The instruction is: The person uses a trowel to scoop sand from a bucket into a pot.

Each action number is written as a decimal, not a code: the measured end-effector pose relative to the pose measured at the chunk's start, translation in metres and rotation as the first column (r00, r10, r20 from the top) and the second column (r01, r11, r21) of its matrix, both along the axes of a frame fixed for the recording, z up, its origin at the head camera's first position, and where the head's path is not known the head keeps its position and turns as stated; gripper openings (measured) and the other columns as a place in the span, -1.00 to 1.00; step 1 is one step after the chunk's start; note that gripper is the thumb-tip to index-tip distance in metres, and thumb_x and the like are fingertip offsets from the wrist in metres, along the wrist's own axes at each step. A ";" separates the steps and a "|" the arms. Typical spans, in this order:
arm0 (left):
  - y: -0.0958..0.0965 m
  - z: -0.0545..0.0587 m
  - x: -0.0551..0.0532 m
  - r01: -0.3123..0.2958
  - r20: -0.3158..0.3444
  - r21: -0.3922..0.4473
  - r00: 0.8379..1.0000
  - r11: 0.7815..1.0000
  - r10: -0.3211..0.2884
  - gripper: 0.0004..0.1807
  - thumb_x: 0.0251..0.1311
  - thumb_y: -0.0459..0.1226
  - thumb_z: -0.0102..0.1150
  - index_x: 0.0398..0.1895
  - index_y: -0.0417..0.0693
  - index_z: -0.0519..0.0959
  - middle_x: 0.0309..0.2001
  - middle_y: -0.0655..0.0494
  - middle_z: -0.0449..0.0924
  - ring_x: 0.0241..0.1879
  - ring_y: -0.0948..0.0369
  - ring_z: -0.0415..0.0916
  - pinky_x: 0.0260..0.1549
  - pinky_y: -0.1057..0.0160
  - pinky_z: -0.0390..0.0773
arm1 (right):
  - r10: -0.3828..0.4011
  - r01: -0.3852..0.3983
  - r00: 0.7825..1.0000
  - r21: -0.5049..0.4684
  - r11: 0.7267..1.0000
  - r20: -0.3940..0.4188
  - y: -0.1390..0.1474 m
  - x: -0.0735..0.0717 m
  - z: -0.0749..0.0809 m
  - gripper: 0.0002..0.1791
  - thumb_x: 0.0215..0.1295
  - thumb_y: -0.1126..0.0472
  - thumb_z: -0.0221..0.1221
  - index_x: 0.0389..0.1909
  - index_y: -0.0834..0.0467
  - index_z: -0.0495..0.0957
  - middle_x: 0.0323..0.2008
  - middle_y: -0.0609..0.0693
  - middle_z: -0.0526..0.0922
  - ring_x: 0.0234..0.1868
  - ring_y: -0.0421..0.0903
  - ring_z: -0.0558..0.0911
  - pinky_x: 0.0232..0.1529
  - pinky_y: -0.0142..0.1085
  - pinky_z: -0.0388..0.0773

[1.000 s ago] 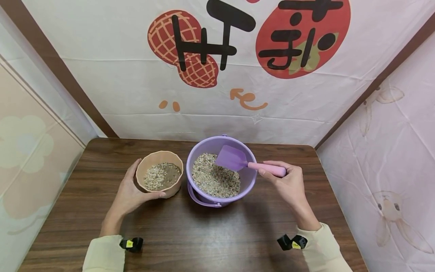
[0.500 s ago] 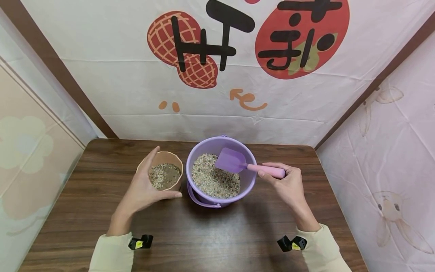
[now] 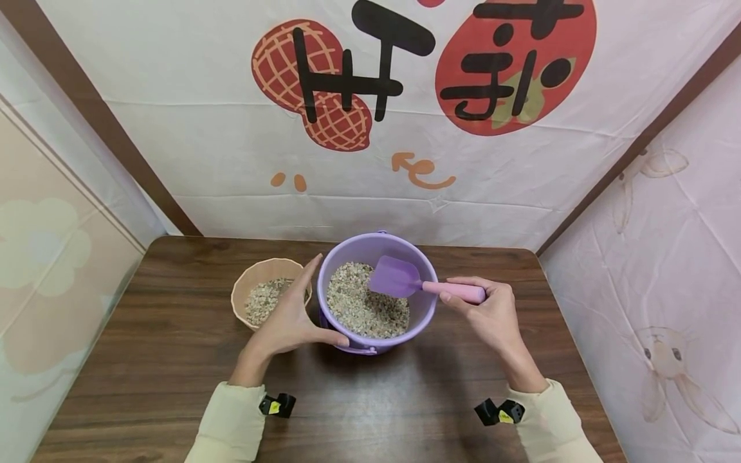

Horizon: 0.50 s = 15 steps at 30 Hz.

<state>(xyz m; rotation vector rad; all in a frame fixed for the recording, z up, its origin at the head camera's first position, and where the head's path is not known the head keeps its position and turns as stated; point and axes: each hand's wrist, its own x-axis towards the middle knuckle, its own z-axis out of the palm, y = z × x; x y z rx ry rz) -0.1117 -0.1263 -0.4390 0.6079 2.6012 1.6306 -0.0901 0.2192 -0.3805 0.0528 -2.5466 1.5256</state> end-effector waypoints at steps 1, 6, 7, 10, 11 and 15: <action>0.002 -0.001 -0.002 0.012 -0.013 0.018 1.000 1.000 -0.012 0.64 -0.62 0.07 0.82 0.65 0.06 -0.06 0.56 -0.05 0.08 0.50 -0.04 0.07 0.44 -0.22 0.07 | 0.003 -0.003 1.000 0.010 1.000 0.004 0.000 0.000 0.000 -0.66 0.05 0.22 0.55 -0.12 0.18 0.78 -0.27 -0.01 0.80 -0.11 -0.23 0.71 -0.16 -0.49 0.55; 0.008 -0.003 -0.006 0.026 -0.045 0.036 0.999 0.999 -0.024 0.66 -0.68 0.07 0.83 0.64 0.01 -0.02 0.54 0.04 0.14 0.45 0.04 0.18 0.42 -0.15 0.13 | 0.045 -0.047 0.999 0.071 0.996 0.030 0.003 -0.003 0.001 -0.70 0.09 0.18 0.54 -0.13 0.13 0.79 -0.30 -0.07 0.80 -0.12 -0.19 0.71 -0.18 -0.47 0.55; 0.009 -0.003 -0.006 0.019 -0.044 0.025 0.999 1.000 -0.018 0.67 -0.69 0.08 0.83 0.64 0.00 -0.03 0.54 0.05 0.13 0.45 0.04 0.18 0.42 -0.14 0.14 | 0.053 -0.055 0.998 0.088 0.995 0.033 0.003 -0.003 0.001 -0.70 0.09 0.17 0.54 -0.14 0.14 0.79 -0.31 -0.09 0.80 -0.13 -0.18 0.72 -0.19 -0.47 0.54; 0.010 -0.003 -0.005 0.006 -0.035 0.011 0.999 1.000 -0.005 0.68 -0.69 0.08 0.82 0.65 0.00 -0.05 0.56 0.05 0.10 0.46 0.03 0.16 0.42 -0.16 0.13 | 0.078 -0.082 0.996 0.127 0.988 0.040 0.005 -0.004 0.003 -0.72 0.09 0.15 0.54 -0.17 0.11 0.80 -0.34 -0.13 0.80 -0.16 -0.16 0.72 -0.19 -0.45 0.54; 0.010 -0.003 -0.005 0.004 -0.032 0.012 0.999 1.000 -0.004 0.69 -0.68 0.08 0.83 0.65 0.01 -0.06 0.56 0.04 0.09 0.46 0.02 0.15 0.42 -0.16 0.13 | 0.087 -0.091 0.996 0.145 0.985 0.037 0.005 -0.004 0.004 -0.73 0.09 0.14 0.54 -0.18 0.10 0.80 -0.35 -0.15 0.80 -0.17 -0.16 0.72 -0.18 -0.43 0.54; 0.010 -0.004 -0.004 0.005 -0.032 0.013 0.999 1.000 -0.005 0.68 -0.66 0.07 0.82 0.65 0.03 -0.09 0.57 0.01 0.07 0.47 -0.01 0.15 0.43 -0.18 0.12 | 0.139 -0.145 0.989 0.178 0.973 0.048 0.002 -0.006 0.009 -0.75 0.09 0.15 0.54 -0.19 0.06 0.82 -0.35 -0.23 0.79 -0.19 -0.19 0.72 -0.18 -0.31 0.59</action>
